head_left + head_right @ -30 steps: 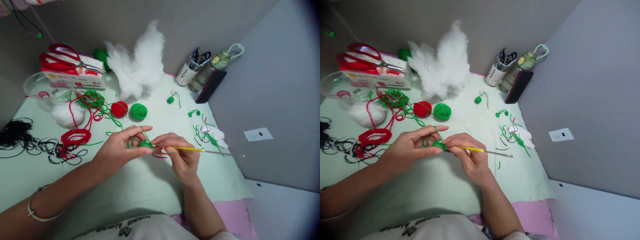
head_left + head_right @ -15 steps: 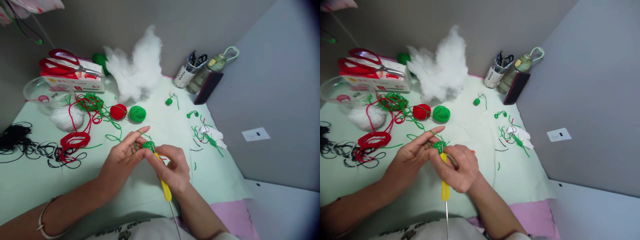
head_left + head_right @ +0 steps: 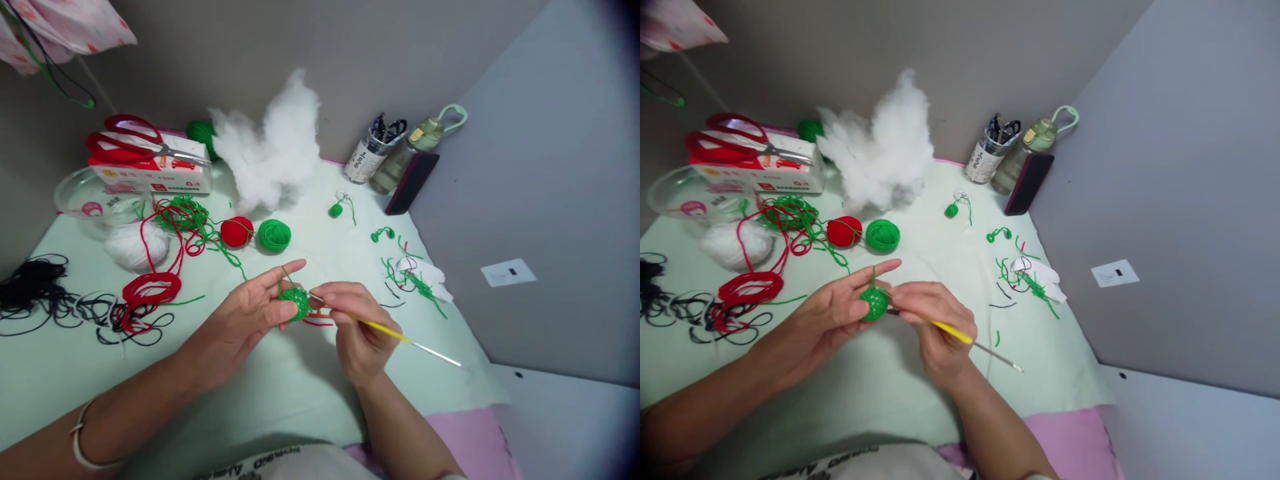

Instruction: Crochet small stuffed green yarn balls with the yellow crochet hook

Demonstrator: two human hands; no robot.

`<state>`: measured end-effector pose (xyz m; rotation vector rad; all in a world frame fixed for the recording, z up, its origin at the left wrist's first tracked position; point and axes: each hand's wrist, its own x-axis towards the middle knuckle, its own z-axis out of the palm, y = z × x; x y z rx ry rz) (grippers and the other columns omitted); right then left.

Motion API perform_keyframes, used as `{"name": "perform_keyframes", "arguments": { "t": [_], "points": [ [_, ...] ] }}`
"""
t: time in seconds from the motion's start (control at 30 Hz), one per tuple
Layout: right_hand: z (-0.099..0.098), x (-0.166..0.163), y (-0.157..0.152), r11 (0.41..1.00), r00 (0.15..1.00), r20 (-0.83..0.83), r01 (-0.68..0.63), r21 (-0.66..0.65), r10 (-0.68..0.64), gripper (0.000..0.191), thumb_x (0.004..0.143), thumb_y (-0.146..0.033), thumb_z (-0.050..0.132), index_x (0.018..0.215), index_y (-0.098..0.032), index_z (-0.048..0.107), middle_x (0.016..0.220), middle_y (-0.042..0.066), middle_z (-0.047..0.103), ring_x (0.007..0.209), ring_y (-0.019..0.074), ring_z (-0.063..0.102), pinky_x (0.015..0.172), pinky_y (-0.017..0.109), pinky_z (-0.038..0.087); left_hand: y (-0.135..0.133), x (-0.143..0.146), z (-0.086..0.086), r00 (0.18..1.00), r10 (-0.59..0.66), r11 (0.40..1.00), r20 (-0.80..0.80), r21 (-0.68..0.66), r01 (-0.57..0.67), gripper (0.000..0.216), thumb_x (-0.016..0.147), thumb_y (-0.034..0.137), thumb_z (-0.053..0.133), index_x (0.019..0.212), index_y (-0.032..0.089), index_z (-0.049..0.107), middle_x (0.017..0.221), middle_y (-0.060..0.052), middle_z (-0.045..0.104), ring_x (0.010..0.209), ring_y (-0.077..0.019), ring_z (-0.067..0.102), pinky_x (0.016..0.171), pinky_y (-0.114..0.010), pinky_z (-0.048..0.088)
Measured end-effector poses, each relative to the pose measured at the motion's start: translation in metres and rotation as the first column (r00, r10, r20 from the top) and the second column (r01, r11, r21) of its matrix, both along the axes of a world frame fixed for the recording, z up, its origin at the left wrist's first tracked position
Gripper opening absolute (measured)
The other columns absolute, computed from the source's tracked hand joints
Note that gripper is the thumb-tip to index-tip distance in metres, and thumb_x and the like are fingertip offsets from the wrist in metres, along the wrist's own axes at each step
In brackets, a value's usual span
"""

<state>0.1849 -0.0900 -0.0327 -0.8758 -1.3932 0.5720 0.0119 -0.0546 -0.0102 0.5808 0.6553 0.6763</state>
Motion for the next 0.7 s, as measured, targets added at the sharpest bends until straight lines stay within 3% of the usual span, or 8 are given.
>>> {"name": "perform_keyframes", "arguments": {
  "t": [0.2, 0.33, 0.57, 0.63, 0.7],
  "points": [
    [0.006, 0.004, 0.003, 0.987, 0.987, -0.157, -0.059, -0.150, 0.035, 0.013, 0.095, -0.028, 0.067, 0.100, -0.030, 0.079, 0.093, 0.005, 0.079, 0.077, 0.0195, 0.074, 0.062, 0.035, 0.064, 0.008, -0.005, 0.001, 0.993, 0.084, 0.993, -0.084, 0.086, -0.077, 0.063, 0.074, 0.021, 0.086, 0.133, 0.027, 0.067, 0.100, 0.001, 0.061, 0.092, -0.0127, 0.057, 0.085, -0.024, 0.045],
    [0.009, 0.007, 0.004, 0.964, 0.971, -0.232, -0.116, -0.238, 0.059, 0.011, 0.094, -0.029, 0.068, 0.095, -0.025, 0.078, 0.091, 0.005, 0.078, 0.067, 0.0164, 0.072, 0.061, 0.033, 0.063, 0.012, -0.007, 0.003, 0.991, 0.065, 0.994, -0.116, 0.099, -0.054, 0.055, 0.075, 0.024, 0.082, 0.129, 0.026, 0.071, 0.094, 0.000, 0.061, 0.081, -0.0119, 0.053, 0.070, -0.022, 0.043],
    [0.010, 0.012, 0.009, 0.932, 0.938, -0.326, -0.221, -0.288, 0.122, 0.011, 0.092, -0.032, 0.069, 0.091, -0.023, 0.076, 0.083, 0.003, 0.076, 0.059, 0.0133, 0.070, 0.055, 0.027, 0.061, 0.014, -0.008, 0.001, 0.998, -0.058, 0.998, -0.031, 0.021, 0.059, 0.038, 0.088, 0.036, 0.067, 0.120, 0.019, 0.077, 0.073, -0.001, 0.059, 0.058, -0.0098, 0.041, 0.049, -0.022, 0.030],
    [0.012, 0.012, 0.012, 0.917, 0.918, -0.376, -0.254, -0.308, 0.128, 0.012, 0.092, -0.032, 0.070, 0.089, -0.022, 0.075, 0.080, 0.002, 0.076, 0.056, 0.0120, 0.068, 0.052, 0.025, 0.059, 0.014, -0.008, -0.001, 0.996, -0.088, 0.996, -0.010, 0.017, 0.088, 0.038, 0.091, 0.036, 0.064, 0.123, 0.019, 0.075, 0.075, -0.002, 0.063, 0.058, -0.0103, 0.045, 0.051, -0.022, 0.034],
    [0.013, 0.011, 0.014, 0.902, 0.901, -0.412, -0.283, -0.325, 0.134, 0.012, 0.092, -0.032, 0.070, 0.087, -0.022, 0.073, 0.076, 0.001, 0.075, 0.055, 0.0115, 0.067, 0.051, 0.023, 0.058, 0.014, -0.008, -0.002, 0.993, -0.114, 0.993, -0.015, 0.038, 0.114, 0.038, 0.093, 0.034, 0.065, 0.128, 0.020, 0.072, 0.086, -0.005, 0.070, 0.069, -0.0132, 0.057, 0.063, -0.025, 0.044]
  ]
}}
